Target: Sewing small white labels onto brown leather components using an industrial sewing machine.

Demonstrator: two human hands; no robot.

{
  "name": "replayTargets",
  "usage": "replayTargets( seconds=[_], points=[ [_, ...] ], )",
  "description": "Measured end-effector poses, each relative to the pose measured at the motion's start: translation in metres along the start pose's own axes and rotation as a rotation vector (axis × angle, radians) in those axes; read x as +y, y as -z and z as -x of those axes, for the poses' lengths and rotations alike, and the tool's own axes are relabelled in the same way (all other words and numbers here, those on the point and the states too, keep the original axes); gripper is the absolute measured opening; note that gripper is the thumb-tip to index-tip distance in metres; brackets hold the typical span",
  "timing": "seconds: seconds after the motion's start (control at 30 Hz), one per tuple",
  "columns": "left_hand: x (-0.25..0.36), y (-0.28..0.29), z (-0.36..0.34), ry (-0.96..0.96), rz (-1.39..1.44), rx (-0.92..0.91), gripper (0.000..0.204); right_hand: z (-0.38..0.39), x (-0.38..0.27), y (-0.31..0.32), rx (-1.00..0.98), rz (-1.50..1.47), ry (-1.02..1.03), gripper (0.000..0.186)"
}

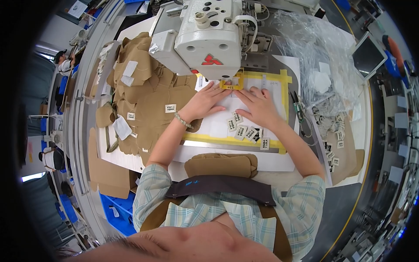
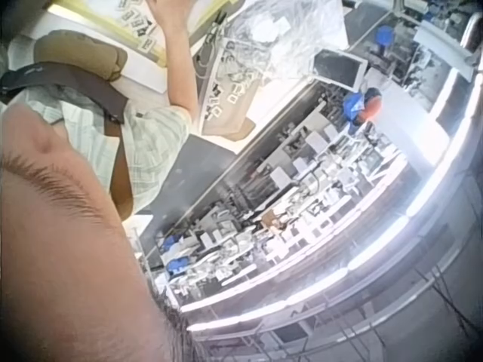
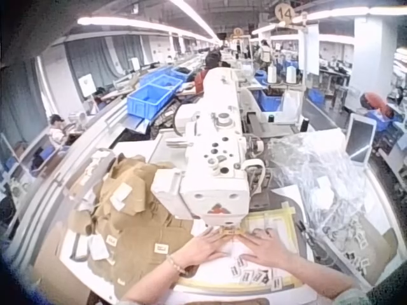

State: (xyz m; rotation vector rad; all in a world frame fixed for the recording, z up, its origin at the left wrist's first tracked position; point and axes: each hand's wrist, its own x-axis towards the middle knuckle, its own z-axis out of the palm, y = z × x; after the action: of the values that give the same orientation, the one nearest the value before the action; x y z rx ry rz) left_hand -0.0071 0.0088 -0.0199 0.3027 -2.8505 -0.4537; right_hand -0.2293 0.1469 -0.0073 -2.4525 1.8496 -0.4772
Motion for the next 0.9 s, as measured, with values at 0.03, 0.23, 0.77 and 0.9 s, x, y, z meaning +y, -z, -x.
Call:
replayTargets(
  seconds=[0.03,0.23,0.77,0.9],
  points=[
    [0.0000,0.0010,-0.0006,0.003,0.000,-0.008,0.063,0.0001,0.0003,-0.0005,0.011,0.002,0.005,0.063],
    [-0.0011,0.0029,-0.0015,0.011,-0.006,-0.015,0.062,-0.0004,-0.0009,0.0000,0.007,0.007,-0.003,0.063],
    [-0.0041,0.0062,-0.0023,0.015,0.062,-0.019,0.059,0.0001,0.0011,0.0002,0.079,0.045,-0.027,0.054],
    [-0.0046,0.0034,-0.0009,-0.006,0.052,0.022,0.058,-0.0004,0.0005,0.0008,0.080,0.018,-0.031,0.053]
  ],
)
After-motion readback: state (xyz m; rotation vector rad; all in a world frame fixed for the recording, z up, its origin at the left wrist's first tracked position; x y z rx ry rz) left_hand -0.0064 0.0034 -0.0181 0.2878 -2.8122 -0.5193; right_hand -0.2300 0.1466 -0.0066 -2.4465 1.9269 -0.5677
